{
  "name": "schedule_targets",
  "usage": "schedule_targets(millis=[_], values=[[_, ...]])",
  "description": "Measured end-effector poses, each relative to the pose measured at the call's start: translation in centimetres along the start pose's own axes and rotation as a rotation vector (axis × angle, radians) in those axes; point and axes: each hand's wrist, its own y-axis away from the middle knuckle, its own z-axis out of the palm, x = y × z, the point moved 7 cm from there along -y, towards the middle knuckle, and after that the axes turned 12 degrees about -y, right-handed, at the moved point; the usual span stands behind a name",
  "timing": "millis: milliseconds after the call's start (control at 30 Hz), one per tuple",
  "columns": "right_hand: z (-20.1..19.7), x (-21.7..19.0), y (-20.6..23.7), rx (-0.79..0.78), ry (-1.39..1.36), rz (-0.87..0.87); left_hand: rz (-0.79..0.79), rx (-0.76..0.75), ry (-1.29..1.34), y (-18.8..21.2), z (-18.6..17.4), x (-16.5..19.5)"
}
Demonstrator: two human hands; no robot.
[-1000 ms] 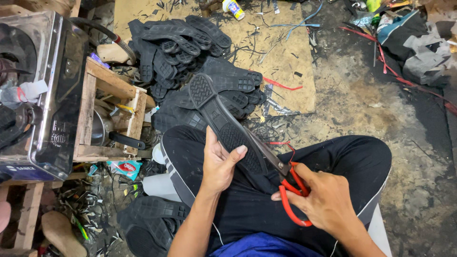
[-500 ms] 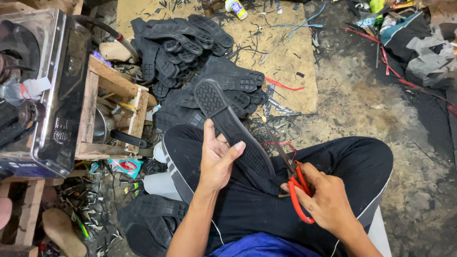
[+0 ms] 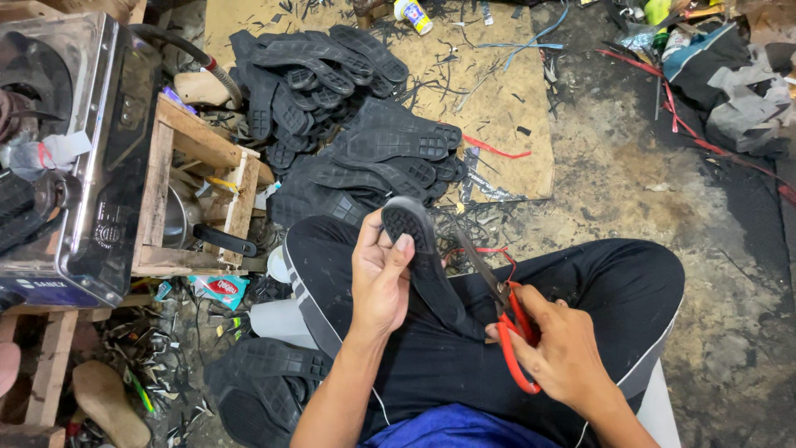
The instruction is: The person sits cross-legged on the floor of a sandal workshop and uses large red-handled shears to trim excess rubber from the edges of sandal soles. They rotate each sole while cutting, hold it against their lap, and place finished soles onto a pile of trimmed soles beside them.
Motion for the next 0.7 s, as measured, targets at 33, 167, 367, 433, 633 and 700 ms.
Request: schedule_targets(millis=[33, 167, 367, 433, 633, 700], values=[[0.0, -0.5, -0.1, 0.002, 0.037, -0.032, -0.002, -0.014, 0.023, 0.1, 0.1, -0.2], [-0.1, -2.4, -0.4, 0.066, 0.170, -0.119, -0.038, -0.015, 0.086, 0.3, 0.4, -1.0], [-0.2, -4.5, -0.1, 0.159, 0.238, -0.274, -0.098, -0.153, 0.299, 0.3, 1.1, -1.2], [-0.1, -4.5, 0.0, 0.158, 0.238, -0.268, -0.088, -0.149, 0.304, 0.4, 1.2, -1.2], [-0.1, -4.6, -0.2, 0.169, 0.262, -0.258, -0.122, -0.079, 0.268, 0.9, 1.3, -1.8], [-0.3, -4.7, -0.3, 0.174, 0.247, -0.276, -0.133, -0.054, 0.258, 0.9, 0.8, -2.1]])
